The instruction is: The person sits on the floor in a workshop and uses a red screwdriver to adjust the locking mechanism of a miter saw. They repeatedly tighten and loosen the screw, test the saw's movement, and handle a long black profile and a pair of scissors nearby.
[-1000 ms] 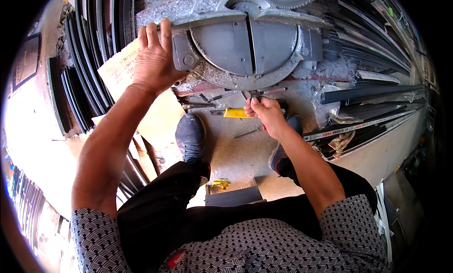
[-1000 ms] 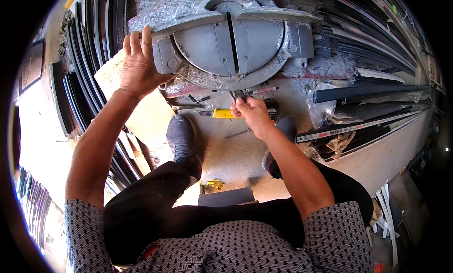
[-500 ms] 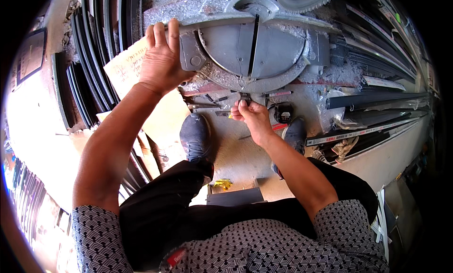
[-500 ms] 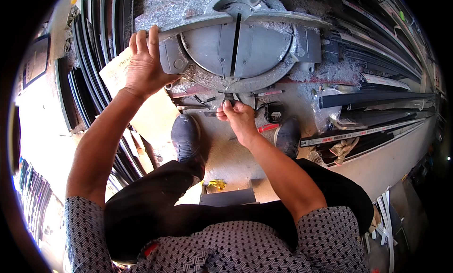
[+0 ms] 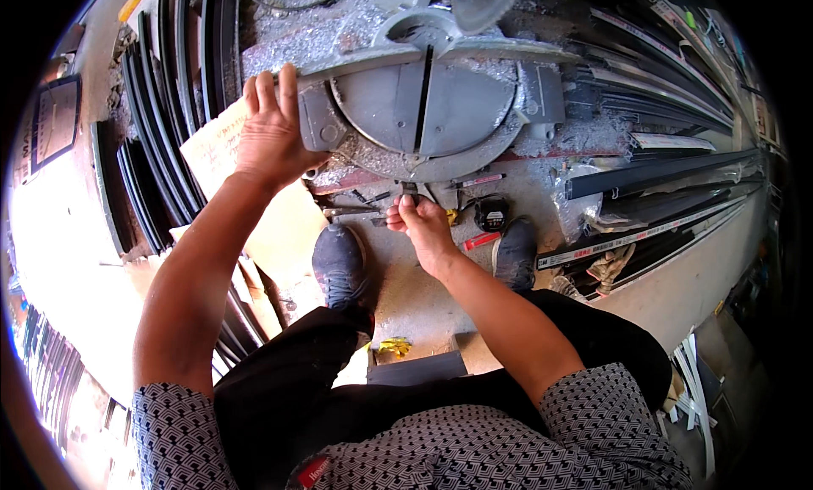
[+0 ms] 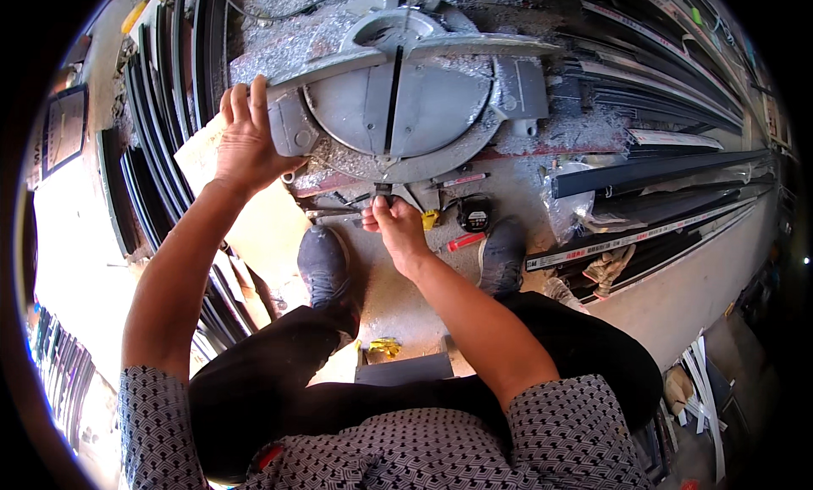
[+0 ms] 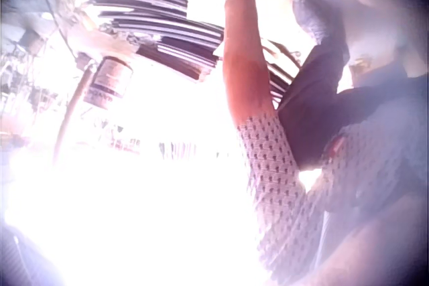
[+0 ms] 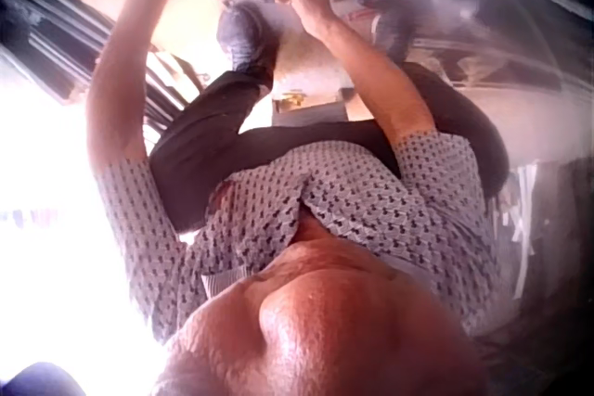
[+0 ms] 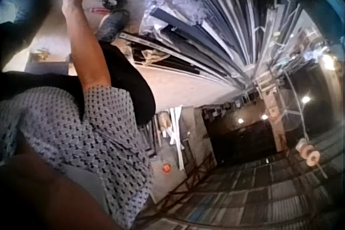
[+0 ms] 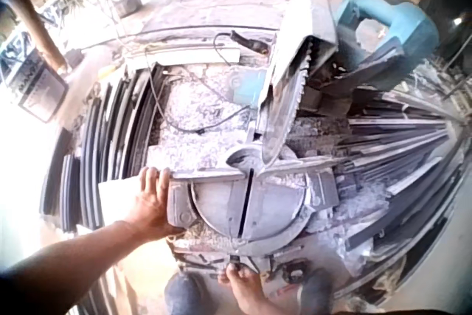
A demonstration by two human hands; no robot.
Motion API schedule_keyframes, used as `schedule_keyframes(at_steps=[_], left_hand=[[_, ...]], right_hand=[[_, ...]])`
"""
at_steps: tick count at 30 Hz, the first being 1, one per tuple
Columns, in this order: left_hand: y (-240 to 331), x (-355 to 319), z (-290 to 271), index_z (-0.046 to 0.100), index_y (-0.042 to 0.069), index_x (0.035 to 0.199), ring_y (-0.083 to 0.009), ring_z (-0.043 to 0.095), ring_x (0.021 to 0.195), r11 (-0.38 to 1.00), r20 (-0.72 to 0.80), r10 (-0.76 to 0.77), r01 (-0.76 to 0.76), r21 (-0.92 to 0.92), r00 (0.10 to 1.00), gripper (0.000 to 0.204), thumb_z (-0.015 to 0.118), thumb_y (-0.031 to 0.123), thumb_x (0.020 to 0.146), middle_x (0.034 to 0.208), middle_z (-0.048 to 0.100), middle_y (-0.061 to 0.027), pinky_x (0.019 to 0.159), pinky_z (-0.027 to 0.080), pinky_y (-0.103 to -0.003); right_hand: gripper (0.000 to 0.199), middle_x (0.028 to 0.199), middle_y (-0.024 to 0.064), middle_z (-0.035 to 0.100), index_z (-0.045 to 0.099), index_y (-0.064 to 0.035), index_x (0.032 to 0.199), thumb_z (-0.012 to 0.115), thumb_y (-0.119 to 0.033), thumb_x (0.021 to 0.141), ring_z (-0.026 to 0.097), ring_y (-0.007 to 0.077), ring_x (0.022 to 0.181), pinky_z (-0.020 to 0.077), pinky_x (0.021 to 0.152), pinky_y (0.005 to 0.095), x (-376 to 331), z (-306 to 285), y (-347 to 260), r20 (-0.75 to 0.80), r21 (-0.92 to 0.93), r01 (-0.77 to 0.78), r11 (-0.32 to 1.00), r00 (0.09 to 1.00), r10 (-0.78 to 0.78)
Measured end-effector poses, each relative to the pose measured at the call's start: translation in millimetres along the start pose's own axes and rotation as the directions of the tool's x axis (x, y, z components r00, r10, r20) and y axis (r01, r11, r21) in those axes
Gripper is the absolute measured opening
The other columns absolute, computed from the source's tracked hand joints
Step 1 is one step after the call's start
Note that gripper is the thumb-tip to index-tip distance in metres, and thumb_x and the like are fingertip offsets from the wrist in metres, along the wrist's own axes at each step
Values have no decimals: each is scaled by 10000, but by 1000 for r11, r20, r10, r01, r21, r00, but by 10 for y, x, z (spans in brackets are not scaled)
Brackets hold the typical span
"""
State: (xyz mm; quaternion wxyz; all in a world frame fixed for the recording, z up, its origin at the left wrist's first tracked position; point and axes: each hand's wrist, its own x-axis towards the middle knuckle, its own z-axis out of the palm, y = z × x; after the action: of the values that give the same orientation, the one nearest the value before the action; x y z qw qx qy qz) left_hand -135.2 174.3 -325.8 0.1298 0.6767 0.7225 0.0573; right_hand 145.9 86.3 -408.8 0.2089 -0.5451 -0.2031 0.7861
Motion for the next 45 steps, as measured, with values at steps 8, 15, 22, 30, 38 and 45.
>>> schedule_keyframes(at_steps=[8,15,22,30,38,45], left_hand=[[14,4,7,83,34,1570,-574,268,1390,999,-17,26,-25,36,1000,1391,974,280,530,1424,299,-309,1163,375,-577],[30,1,-18,89,29,1570,-562,252,1400,999,-3,18,-18,34,1000,1388,974,284,532,1435,281,-299,1161,379,-574],[10,-9,-2,88,21,1577,-571,235,1416,1000,1,13,-13,3,1000,1386,979,287,549,1458,266,-309,1159,380,-575],[31,3,-30,108,0,1572,-565,237,1413,1000,-2,19,-19,1,1000,1375,988,268,550,1462,266,-310,1168,366,-565],[5,12,17,116,38,1568,-526,261,1379,999,-24,28,-28,-36,999,1401,1005,278,512,1435,278,-275,1153,357,-582],[-11,9,15,116,54,1556,-533,273,1367,999,-3,20,-20,-42,1000,1374,994,308,531,1403,292,-262,1137,381,-579]], right_hand=[[440,1072,69,710,648,-20,1198,570,-434,1074,646,135,908,552,895,323,26,-112,-99,97,-68,-75,995,992,81],[363,967,80,724,655,-17,1088,598,-375,1072,649,130,798,573,797,303,9,-23,-73,8,-87,-31,996,999,31],[319,932,73,720,668,-21,1065,602,-333,1076,645,125,775,566,756,297,-33,84,-69,-51,-35,-6,999,999,4],[333,951,77,721,658,-34,1066,614,-364,1064,663,152,819,560,804,313,79,402,99,-59,79,5,997,998,0],[311,954,83,728,624,-23,1043,565,-325,1094,643,123,779,556,751,281,153,839,153,-175,206,36,978,985,0],[288,1035,73,721,624,-59,1149,561,-334,1093,623,115,843,509,793,287,148,644,152,45,299,-40,954,999,28]])
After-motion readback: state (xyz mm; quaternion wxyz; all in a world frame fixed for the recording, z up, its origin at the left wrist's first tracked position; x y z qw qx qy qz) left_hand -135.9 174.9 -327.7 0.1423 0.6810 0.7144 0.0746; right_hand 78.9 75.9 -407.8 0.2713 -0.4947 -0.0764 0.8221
